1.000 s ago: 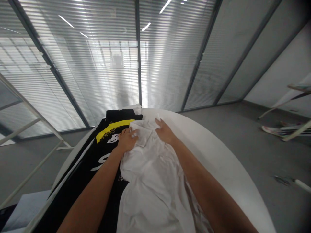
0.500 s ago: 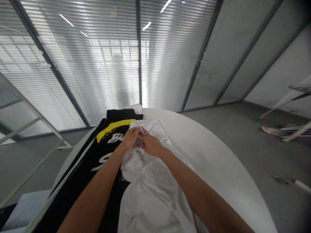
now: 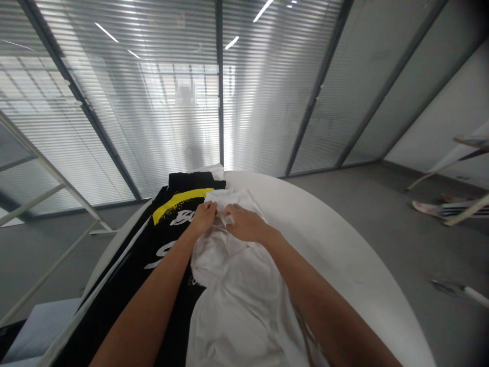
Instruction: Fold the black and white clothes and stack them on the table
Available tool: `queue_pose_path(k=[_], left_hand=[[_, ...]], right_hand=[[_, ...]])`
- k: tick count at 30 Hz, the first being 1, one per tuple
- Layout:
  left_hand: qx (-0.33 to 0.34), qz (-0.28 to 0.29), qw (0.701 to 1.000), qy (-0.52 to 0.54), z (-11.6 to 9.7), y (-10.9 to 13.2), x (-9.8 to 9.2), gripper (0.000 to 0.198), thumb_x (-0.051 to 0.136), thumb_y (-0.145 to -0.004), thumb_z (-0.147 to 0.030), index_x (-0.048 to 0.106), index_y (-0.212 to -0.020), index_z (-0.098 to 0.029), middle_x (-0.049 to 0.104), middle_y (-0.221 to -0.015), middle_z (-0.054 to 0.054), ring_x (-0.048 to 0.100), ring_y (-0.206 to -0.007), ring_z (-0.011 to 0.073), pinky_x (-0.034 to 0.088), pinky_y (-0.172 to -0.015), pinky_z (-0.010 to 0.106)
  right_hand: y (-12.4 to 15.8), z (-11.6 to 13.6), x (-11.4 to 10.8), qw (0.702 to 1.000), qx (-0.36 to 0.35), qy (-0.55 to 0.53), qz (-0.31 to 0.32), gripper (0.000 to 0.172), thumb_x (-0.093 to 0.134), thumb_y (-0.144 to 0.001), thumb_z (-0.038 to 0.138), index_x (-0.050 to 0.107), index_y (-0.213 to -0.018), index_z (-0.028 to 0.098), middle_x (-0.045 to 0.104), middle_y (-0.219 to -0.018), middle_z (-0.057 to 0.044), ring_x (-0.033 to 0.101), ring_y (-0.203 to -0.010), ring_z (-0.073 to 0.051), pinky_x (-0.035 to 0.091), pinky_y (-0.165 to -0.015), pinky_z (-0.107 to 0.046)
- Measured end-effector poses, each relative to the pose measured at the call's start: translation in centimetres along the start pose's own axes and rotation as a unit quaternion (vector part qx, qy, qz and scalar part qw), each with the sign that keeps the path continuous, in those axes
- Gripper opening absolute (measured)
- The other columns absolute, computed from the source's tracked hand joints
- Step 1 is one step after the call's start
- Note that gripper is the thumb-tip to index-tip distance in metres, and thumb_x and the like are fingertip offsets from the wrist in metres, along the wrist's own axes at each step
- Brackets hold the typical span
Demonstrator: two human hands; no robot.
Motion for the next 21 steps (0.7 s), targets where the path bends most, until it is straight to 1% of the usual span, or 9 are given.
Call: queue_pose_path(k=[2,5,7,8,9,13,16,19,21], left_hand=[[-0.001,-0.01,1.0,0.006,-0.1,0.0,-0.2,0.035,0.039,-0.087,-0.039,0.045,-0.057,-0.02,0.048,-0.054,-0.003,0.046,-0.056,0.0126,0.033,-0.056,0.025],[0.009,-0.02,1.0,0.019,-0.4,0.2,-0.4,0.036,0.039,-0.088,-0.039,0.044,-0.059,-0.02,0.049,-0.056,-0.002,0.047,-0.058,0.0129,0.035,-0.058,0.026],[0.019,-0.022,0.999,0.026,-0.7,0.3,-0.4,0.035,0.039,-0.089,-0.039,0.043,-0.059,-0.021,0.049,-0.056,-0.002,0.047,-0.058,0.0131,0.035,-0.059,0.026],[0.021,-0.022,0.999,0.027,-0.7,0.4,-0.5,0.035,0.038,-0.09,-0.039,0.043,-0.06,-0.021,0.049,-0.056,-0.002,0.047,-0.057,0.0132,0.035,-0.059,0.026],[0.022,-0.023,0.999,0.024,-0.8,0.4,-0.5,0.036,0.038,-0.09,-0.039,0.043,-0.06,-0.021,0.048,-0.055,-0.003,0.047,-0.057,0.0133,0.035,-0.059,0.026],[0.02,-0.028,0.999,0.004,-0.9,0.5,-0.6,0.036,0.037,-0.09,-0.039,0.042,-0.059,-0.021,0.048,-0.053,-0.003,0.046,-0.056,0.0136,0.034,-0.058,0.026],[0.017,-0.013,1.0,0.003,-0.9,0.5,-0.5,0.032,0.039,-0.089,-0.039,0.047,-0.064,-0.021,0.049,-0.054,-0.003,0.048,-0.056,0.0134,0.034,-0.058,0.025],[0.005,0.025,0.999,-0.028,-0.9,0.6,-0.2,0.025,0.044,-0.086,-0.04,0.059,-0.083,-0.02,0.056,-0.059,-0.003,0.052,-0.057,0.014,0.037,-0.061,0.025],[0.006,0.04,0.996,-0.077,-0.9,0.8,0.0,0.03,0.05,-0.083,-0.041,0.062,-0.101,-0.02,0.061,-0.067,-0.001,0.055,-0.062,0.0152,0.039,-0.063,0.026]], right_hand=[[0.7,-0.7,-0.6,0.996,0.049,0.037,0.063,0.04,0.053,-0.082,0.037,0.052,-0.118,0.019,0.06,-0.118,-0.013,0.062,-0.102,-0.028,0.047,-0.083,-0.039],[1.5,-1.7,-0.7,0.98,0.084,0.079,0.162,0.059,0.063,-0.073,0.049,0.052,-0.121,0.016,0.058,-0.122,-0.019,0.062,-0.104,-0.035,0.049,-0.08,-0.043],[1.8,-1.8,-0.5,0.974,0.086,0.092,0.187,0.071,0.069,-0.066,0.05,0.051,-0.124,0.014,0.056,-0.125,-0.022,0.061,-0.107,-0.036,0.049,-0.08,-0.043],[1.9,-1.7,-0.4,0.973,0.079,0.097,0.194,0.072,0.071,-0.065,0.049,0.051,-0.125,0.013,0.057,-0.124,-0.022,0.061,-0.107,-0.036,0.049,-0.081,-0.043],[1.9,-1.5,-0.3,0.972,0.068,0.102,0.2,0.069,0.071,-0.067,0.045,0.052,-0.124,0.013,0.059,-0.122,-0.022,0.061,-0.107,-0.035,0.049,-0.081,-0.042],[1.6,-0.5,-0.2,0.977,0.001,0.098,0.19,0.037,0.055,-0.081,0.027,0.058,-0.114,0.013,0.066,-0.112,-0.019,0.064,-0.103,-0.031,0.049,-0.079,-0.037],[1.2,-0.4,-0.4,0.983,-0.034,0.072,0.162,0.03,0.049,-0.084,0.026,0.059,-0.111,0.015,0.067,-0.111,-0.016,0.064,-0.1,-0.028,0.047,-0.077,-0.035],[1.1,-0.7,-0.6,0.987,-0.039,0.058,0.147,0.028,0.048,-0.084,0.025,0.059,-0.108,0.016,0.067,-0.11,-0.014,0.064,-0.098,-0.026,0.046,-0.077,-0.033],[1.1,-0.7,-0.8,0.989,-0.04,0.053,0.134,0.027,0.047,-0.085,0.026,0.059,-0.107,0.017,0.067,-0.11,-0.013,0.063,-0.098,-0.025,0.045,-0.077,-0.031]])
Point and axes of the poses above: each hand's wrist, its own y-axis away from the middle knuckle, its own x-axis out of the palm, z = x × y, the point moved 3 cm from there along -y, towards the middle knuckle
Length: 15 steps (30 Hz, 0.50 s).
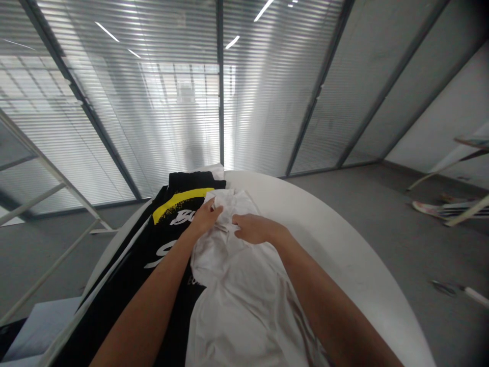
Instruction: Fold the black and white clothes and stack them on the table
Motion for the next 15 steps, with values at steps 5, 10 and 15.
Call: queue_pose_path(k=[5,10,15], left_hand=[[0.006,0.01,0.997,-0.075,0.2,0.2,0.3,0.049,0.055,-0.077,-0.028,0.055,-0.125,-0.022,0.066,-0.081,0.002,0.061,-0.074,0.0184,0.043,-0.072,0.029],[0.028,-0.015,0.999,-0.018,0.4,0.0,0.1,0.05,0.049,-0.081,-0.024,0.051,-0.131,-0.018,0.069,-0.09,0.004,0.062,-0.078,0.0186,0.046,-0.079,0.031],[0.043,-0.022,0.999,0.023,0.3,-0.8,-0.4,0.045,0.046,-0.083,-0.02,0.056,-0.127,-0.016,0.07,-0.102,0.007,0.063,-0.085,0.0182,0.047,-0.084,0.031]], right_hand=[[0.3,0.4,-0.6,1.0,-0.004,-0.005,-0.028,0.026,0.046,-0.088,0.03,0.059,-0.105,0.017,0.067,-0.108,-0.012,0.063,-0.096,-0.025,0.044,-0.075,-0.031],[0.4,0.5,-0.9,0.999,0.001,0.005,-0.046,0.024,0.045,-0.089,0.028,0.06,-0.104,0.017,0.067,-0.11,-0.012,0.062,-0.099,-0.025,0.043,-0.079,-0.031],[0.8,1.4,-1.0,0.998,0.008,0.022,-0.051,0.026,0.044,-0.09,0.025,0.061,-0.107,0.015,0.065,-0.113,-0.015,0.06,-0.105,-0.026,0.043,-0.084,-0.033]])
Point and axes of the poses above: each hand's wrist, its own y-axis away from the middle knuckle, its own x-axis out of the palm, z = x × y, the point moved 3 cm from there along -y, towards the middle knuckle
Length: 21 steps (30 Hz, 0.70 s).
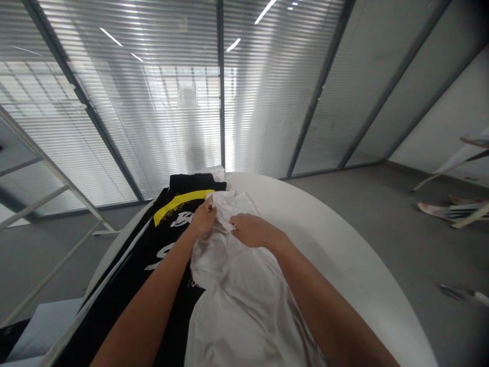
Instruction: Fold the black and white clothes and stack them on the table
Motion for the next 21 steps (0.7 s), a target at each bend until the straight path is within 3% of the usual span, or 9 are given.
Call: queue_pose_path(k=[6,10,14,18,21], left_hand=[[0.002,-0.002,0.991,0.136,-1.6,-2.3,0.3,0.041,0.05,-0.077,-0.016,0.067,-0.115,-0.015,0.071,-0.1,0.006,0.064,-0.092,0.0191,0.049,-0.085,0.03],[-0.031,0.039,0.955,0.291,-4.3,-4.1,0.8,0.048,0.054,-0.077,-0.021,0.062,-0.124,-0.018,0.071,-0.098,0.005,0.064,-0.078,0.0154,0.053,-0.069,0.027],[-0.013,0.045,0.945,0.325,-6.0,-5.6,-0.2,0.055,0.059,-0.077,-0.025,0.057,-0.132,-0.023,0.068,-0.099,0.003,0.062,-0.071,0.0126,0.055,-0.057,0.025],[-0.059,0.035,0.957,0.281,-3.2,-5.8,-0.6,0.054,0.057,-0.077,-0.019,0.057,-0.131,-0.024,0.069,-0.102,0.004,0.062,-0.067,0.0117,0.056,-0.053,0.026],[-0.132,-0.005,0.971,0.2,0.5,-4.9,0.2,0.051,0.05,-0.078,-0.012,0.059,-0.128,-0.021,0.071,-0.101,0.005,0.063,-0.063,0.0113,0.055,-0.052,0.023]], right_hand=[[0.5,0.4,0.0,0.999,0.031,-0.006,0.021,0.028,0.046,-0.088,0.022,0.059,-0.112,0.014,0.066,-0.112,-0.016,0.062,-0.105,-0.026,0.045,-0.083,-0.034],[0.5,-0.3,-0.5,0.997,0.069,-0.016,-0.035,0.03,0.041,-0.09,0.021,0.057,-0.114,0.015,0.066,-0.111,-0.015,0.063,-0.104,-0.025,0.045,-0.083,-0.034],[0.6,-0.8,-1.3,0.99,0.095,-0.036,-0.097,0.032,0.035,-0.092,0.018,0.055,-0.117,0.016,0.065,-0.113,-0.014,0.062,-0.105,-0.024,0.045,-0.085,-0.035],[0.5,-0.8,-1.2,0.988,0.091,-0.055,-0.113,0.035,0.037,-0.091,0.018,0.055,-0.121,0.016,0.065,-0.115,-0.014,0.061,-0.108,-0.024,0.045,-0.086,-0.035],[0.2,-0.2,-0.3,0.995,0.06,-0.059,-0.052,0.037,0.042,-0.089,0.018,0.058,-0.121,0.016,0.065,-0.117,-0.014,0.06,-0.11,-0.024,0.045,-0.088,-0.035]])
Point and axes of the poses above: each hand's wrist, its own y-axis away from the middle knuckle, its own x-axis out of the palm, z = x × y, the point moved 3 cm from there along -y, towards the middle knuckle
